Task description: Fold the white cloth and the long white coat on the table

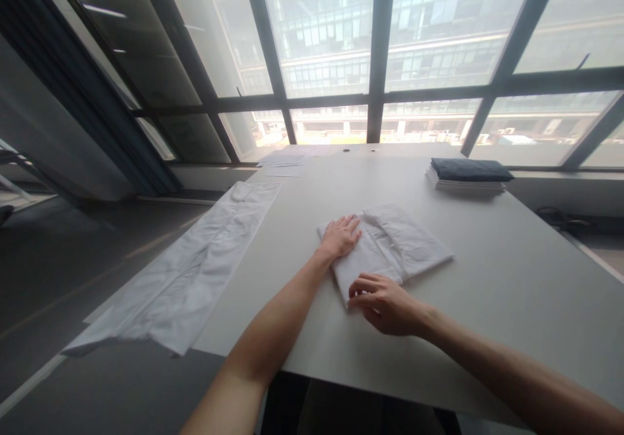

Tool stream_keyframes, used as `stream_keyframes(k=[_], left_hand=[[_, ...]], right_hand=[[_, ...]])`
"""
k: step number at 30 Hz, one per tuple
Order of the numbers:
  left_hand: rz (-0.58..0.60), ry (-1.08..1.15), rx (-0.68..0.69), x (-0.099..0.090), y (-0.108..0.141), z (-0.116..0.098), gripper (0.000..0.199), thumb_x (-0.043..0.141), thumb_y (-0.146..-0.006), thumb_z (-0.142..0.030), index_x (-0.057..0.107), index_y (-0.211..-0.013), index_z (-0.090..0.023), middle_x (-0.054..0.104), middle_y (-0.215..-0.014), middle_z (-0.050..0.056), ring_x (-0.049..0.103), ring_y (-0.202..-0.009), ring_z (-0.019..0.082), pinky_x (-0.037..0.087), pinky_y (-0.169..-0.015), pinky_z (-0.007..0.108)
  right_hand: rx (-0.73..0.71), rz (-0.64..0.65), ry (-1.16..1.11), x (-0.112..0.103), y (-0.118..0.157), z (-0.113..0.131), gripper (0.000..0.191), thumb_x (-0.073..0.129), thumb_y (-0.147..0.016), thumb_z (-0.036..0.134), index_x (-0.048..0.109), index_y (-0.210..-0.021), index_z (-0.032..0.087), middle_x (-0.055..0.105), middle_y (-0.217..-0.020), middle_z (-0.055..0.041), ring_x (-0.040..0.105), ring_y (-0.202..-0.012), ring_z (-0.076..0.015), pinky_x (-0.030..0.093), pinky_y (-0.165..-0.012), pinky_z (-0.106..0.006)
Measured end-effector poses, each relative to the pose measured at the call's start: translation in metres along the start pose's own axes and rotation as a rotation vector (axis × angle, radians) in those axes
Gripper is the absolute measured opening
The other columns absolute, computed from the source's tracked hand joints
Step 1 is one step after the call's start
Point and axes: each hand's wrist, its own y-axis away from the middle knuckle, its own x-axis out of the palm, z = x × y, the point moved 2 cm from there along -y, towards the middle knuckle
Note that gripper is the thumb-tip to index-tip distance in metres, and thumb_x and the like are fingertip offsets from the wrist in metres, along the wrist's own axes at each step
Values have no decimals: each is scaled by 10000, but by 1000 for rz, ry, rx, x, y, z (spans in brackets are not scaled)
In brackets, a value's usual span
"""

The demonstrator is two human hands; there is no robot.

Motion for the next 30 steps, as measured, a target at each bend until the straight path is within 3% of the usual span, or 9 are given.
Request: stream_keyframes(k=[4,7,11,15,18,22,25,28,30], left_hand=[[-5,-9,11,-1,2,-2,573,278,-1058,-513,379,-1587,-316,284,-1690,-6,290,-1539,260,225,-1256,519],[-8,-17,-32,0,0,-1,583,276,-1054,-530,360,-1597,-336,290,-1688,-7,267,-1547,281,203,-1257,550],[-15,-26,-188,0,-3,4,615,225,-1054,-560,355,-1605,-319,327,-1673,35,250,-1546,343,163,-1232,656],[-110,-77,-211,-8,2,-3,603,244,-1063,-523,439,-1563,-249,386,-1639,109,253,-1542,345,109,-1230,676],[-165,-67,-161,-8,12,-23,608,248,-1064,-519,445,-1554,-218,371,-1645,120,228,-1554,328,147,-1247,623],[-94,3,-133,8,26,-57,710,251,-1040,-596,363,-1597,-169,277,-1680,159,142,-1574,367,195,-1237,621],[-69,4,-123,17,29,-69,762,261,-1019,-638,333,-1610,-163,259,-1685,164,98,-1579,383,131,-1252,632],[-28,12,-114,17,27,-68,772,243,-1012,-657,324,-1615,-182,246,-1693,146,91,-1579,389,120,-1257,629],[-1,12,-96,14,25,-64,772,233,-1015,-657,318,-1616,-181,225,-1699,149,87,-1580,386,114,-1256,631]], right_hand=[[1,83,26,7,1,0,519,600,-911,179,584,-1430,198,521,-1543,-147,444,-1445,-285,350,-1195,-507],[27,189,3,11,2,-1,623,598,-947,270,458,-1551,204,412,-1624,-140,304,-1539,-292,215,-1257,-556],[63,202,-35,13,3,0,639,610,-939,254,454,-1557,221,408,-1626,-131,271,-1553,-282,175,-1269,-548],[41,96,-116,8,-1,2,437,618,-934,217,649,-1370,230,585,-1489,-122,485,-1431,-275,344,-1207,-500],[106,-191,-231,-7,-6,-11,292,552,-963,188,736,-1186,229,735,-1238,-107,679,-1152,-220,521,-1028,-389],[421,-624,-123,-44,7,-69,275,522,-941,223,749,-1097,214,745,-1140,-115,672,-1101,-249,518,-1009,-426],[808,-789,40,-75,38,-122,327,491,-884,230,753,-1068,165,740,-1133,-138,674,-1054,-246,538,-930,-371],[1180,-617,147,-94,70,-158,271,539,-848,258,769,-944,151,753,-959,-137,683,-940,-256,509,-860,-335],[1303,-504,125,-100,84,-168,233,556,-849,277,751,-817,153,719,-791,-104,665,-804,-237,483,-754,-317]])
